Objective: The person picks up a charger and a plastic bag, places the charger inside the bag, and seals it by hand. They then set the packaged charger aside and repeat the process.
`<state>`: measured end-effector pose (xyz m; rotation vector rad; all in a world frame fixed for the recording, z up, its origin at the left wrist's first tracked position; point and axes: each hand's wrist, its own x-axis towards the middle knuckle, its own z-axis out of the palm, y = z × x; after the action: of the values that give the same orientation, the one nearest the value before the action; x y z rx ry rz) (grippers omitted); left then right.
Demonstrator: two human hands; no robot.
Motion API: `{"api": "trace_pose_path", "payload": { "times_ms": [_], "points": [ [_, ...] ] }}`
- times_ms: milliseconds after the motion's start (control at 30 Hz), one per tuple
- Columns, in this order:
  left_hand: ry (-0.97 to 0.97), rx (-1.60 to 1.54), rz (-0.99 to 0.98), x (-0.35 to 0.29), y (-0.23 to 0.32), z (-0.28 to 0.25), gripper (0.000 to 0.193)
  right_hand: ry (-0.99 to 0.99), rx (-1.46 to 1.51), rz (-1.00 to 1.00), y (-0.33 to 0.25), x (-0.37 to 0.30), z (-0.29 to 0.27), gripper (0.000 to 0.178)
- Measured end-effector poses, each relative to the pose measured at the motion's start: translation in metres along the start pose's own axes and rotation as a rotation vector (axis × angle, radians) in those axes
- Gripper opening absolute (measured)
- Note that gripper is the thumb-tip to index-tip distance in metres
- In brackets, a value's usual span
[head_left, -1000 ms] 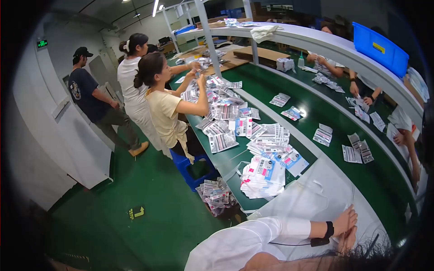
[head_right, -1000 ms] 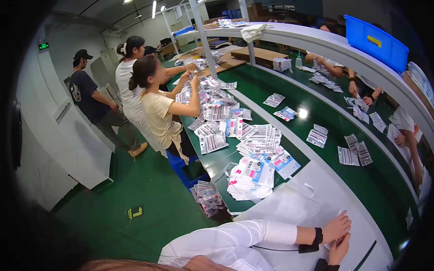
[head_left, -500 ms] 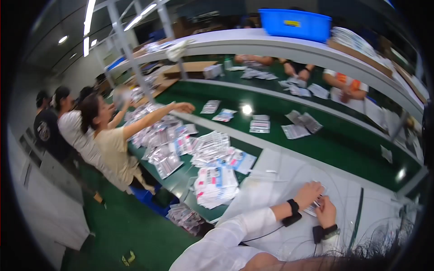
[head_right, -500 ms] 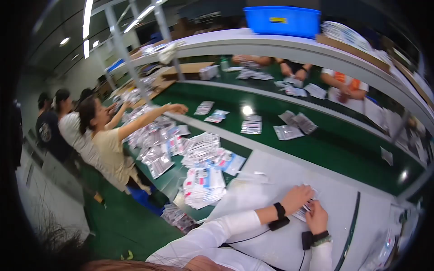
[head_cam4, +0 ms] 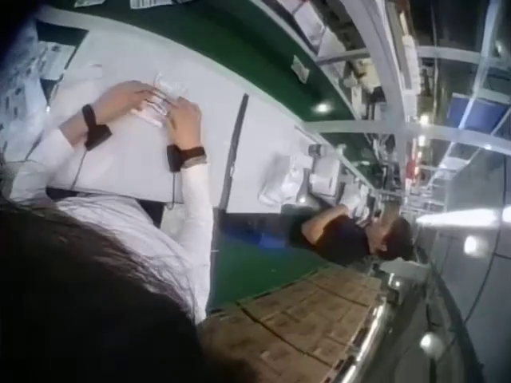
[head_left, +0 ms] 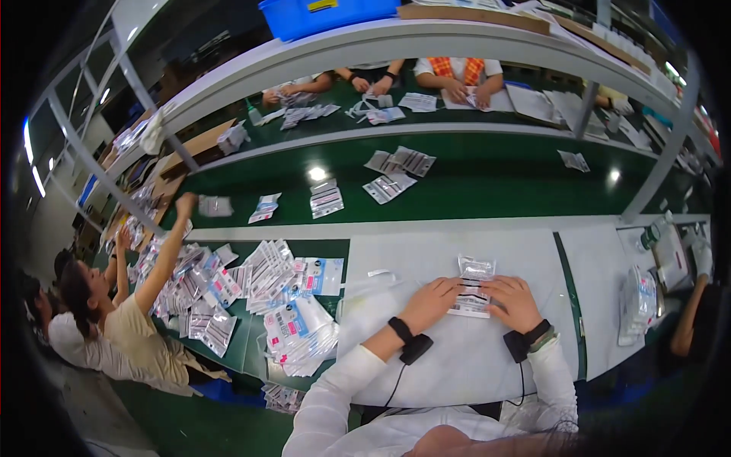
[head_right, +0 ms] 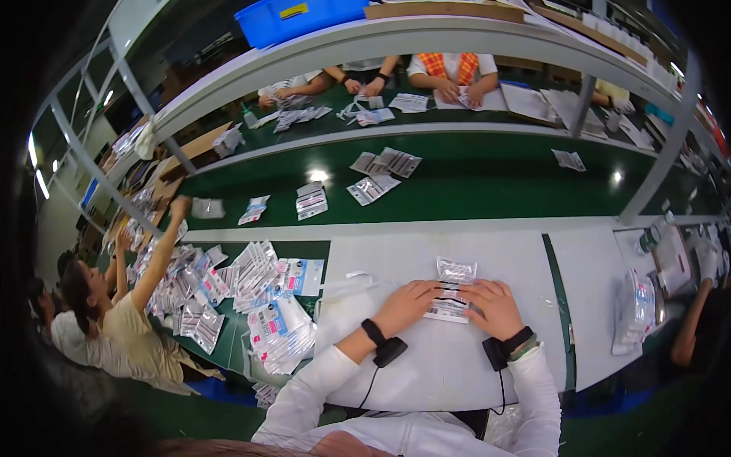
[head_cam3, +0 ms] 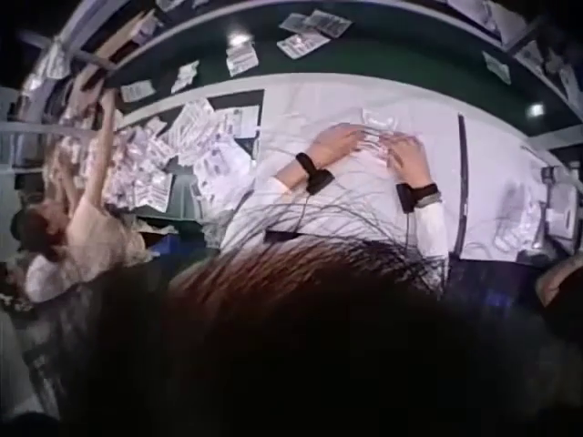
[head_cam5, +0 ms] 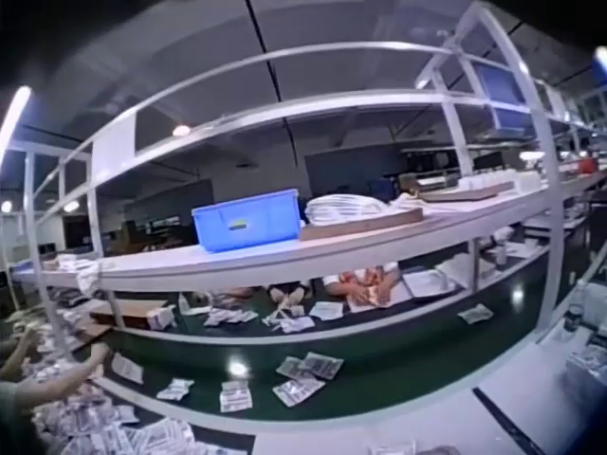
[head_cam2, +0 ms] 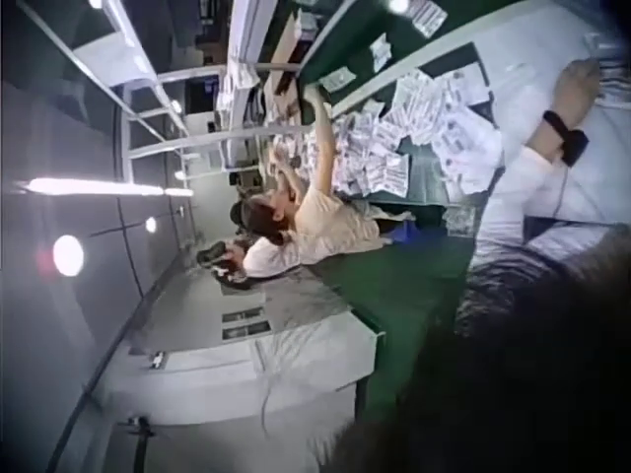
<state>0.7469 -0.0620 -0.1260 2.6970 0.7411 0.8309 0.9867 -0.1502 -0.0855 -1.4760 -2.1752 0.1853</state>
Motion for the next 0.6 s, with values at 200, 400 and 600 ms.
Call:
{"api": "trace_pose_path", "payload": {
  "times_ms": [200,400,600],
  "points": [
    [-0.157,0.116,0.076,-0.008,-0.008,-0.019,0.042,-0.102,-0.130,0.049,0.008,-0.013,0.003,0.037],
    [-0.227,0.166,0.042,-0.006,-0.016,-0.023,0.042,-0.130,-0.056,0.078,0.005,-0.007,-0.001,0.034],
    [-0.275,0.134,0.027,-0.002,-0.018,-0.035,0.039,-0.087,0.025,0.174,0.012,-0.009,0.000,0.029]
  ]
}}
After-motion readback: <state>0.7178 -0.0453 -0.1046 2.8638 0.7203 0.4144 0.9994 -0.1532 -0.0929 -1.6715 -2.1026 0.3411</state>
